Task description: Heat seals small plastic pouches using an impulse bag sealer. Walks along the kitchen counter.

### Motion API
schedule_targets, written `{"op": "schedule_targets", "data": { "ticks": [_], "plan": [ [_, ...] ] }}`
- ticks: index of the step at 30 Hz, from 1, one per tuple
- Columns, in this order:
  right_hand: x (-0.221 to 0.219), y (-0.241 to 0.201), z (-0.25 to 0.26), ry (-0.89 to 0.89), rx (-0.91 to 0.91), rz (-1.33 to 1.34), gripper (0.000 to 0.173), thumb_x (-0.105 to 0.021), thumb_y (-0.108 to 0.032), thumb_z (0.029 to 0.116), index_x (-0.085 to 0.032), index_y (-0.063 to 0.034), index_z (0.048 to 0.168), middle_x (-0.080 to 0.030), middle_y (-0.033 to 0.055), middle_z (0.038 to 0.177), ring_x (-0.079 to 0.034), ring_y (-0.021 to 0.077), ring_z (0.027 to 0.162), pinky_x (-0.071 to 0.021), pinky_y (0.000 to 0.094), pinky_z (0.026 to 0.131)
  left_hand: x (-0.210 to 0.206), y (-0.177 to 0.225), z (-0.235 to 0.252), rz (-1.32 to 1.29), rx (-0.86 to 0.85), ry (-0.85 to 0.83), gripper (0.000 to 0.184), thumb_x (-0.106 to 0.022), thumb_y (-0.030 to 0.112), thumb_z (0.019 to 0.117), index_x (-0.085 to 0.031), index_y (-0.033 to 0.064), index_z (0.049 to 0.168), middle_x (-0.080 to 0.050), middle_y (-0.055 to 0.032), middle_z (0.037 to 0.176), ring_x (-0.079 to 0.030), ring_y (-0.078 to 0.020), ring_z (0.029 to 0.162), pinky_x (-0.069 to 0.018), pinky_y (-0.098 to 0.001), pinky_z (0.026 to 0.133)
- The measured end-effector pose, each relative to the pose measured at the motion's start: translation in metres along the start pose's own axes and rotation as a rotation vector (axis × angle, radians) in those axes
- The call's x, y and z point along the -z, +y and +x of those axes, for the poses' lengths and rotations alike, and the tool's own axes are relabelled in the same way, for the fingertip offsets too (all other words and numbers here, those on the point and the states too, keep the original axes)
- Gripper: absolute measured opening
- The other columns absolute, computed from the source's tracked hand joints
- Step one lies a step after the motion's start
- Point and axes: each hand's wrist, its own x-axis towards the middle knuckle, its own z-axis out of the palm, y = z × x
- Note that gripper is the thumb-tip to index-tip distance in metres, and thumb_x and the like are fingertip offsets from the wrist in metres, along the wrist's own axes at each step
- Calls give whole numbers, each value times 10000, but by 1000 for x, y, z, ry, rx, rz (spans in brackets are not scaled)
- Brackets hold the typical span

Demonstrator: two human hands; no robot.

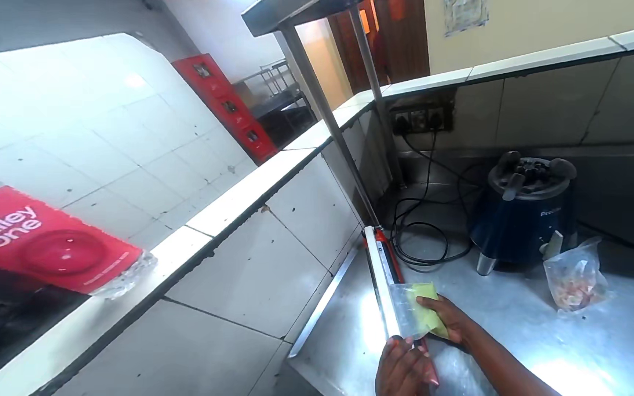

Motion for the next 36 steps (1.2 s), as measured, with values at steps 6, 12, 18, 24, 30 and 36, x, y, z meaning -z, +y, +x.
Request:
{"op": "schedule_targets", "data": {
  "ticks": [6,12,18,24,30,36],
  "plan": [
    [3,2,-1,0,-11,-9,401,-586,-202,1040,-459,-48,1388,-709,137,1058,-726,227,920,-620,398,811,-3,1,-3,-49,12,39,307,-436,309,1081,-690,141,1044,-692,31,1133,-542,-105,1279,-282,-314,1219],
    [3,1,-4,0,-16,-14,407,-580,-204,1045,-449,-57,1400,-706,133,1062,-725,222,922,-621,391,808,-2,4,-3,-51,24,31,325,-422,320,1085,-691,143,1043,-689,37,1136,-528,-96,1292,-263,-306,1224],
    [3,2,-4,0,-10,11,406,-582,-193,1041,-449,-62,1402,-703,143,1079,-725,235,938,-621,402,817,-3,5,-5,-54,37,46,331,-414,313,1089,-693,141,1036,-690,37,1133,-528,-98,1293,-263,-309,1224],
    [2,1,-6,9,-16,13,393,-575,-192,1046,-455,-59,1395,-704,140,1065,-726,230,925,-621,396,809,-4,5,-5,-53,29,55,333,-408,309,1088,-688,136,1033,-687,35,1139,-531,-102,1290,-269,-313,1222],
    [2,1,-6,10,0,5,388,-576,-200,1047,-463,-60,1391,-705,141,1070,-725,231,927,-620,395,810,-3,5,-3,-52,28,42,340,-398,306,1092,-682,135,1018,-693,27,1115,-542,-110,1279,-272,-318,1225],
    [1,3,-7,-17,35,-13,414,-596,-208,1037,-462,-53,1396,-702,128,1071,-718,212,926,-612,386,817,27,9,23,-164,114,-89,430,-365,396,1110,-695,126,1056,-699,3,1163,-521,-121,1337,-257,-353,1243]
  ]
}}
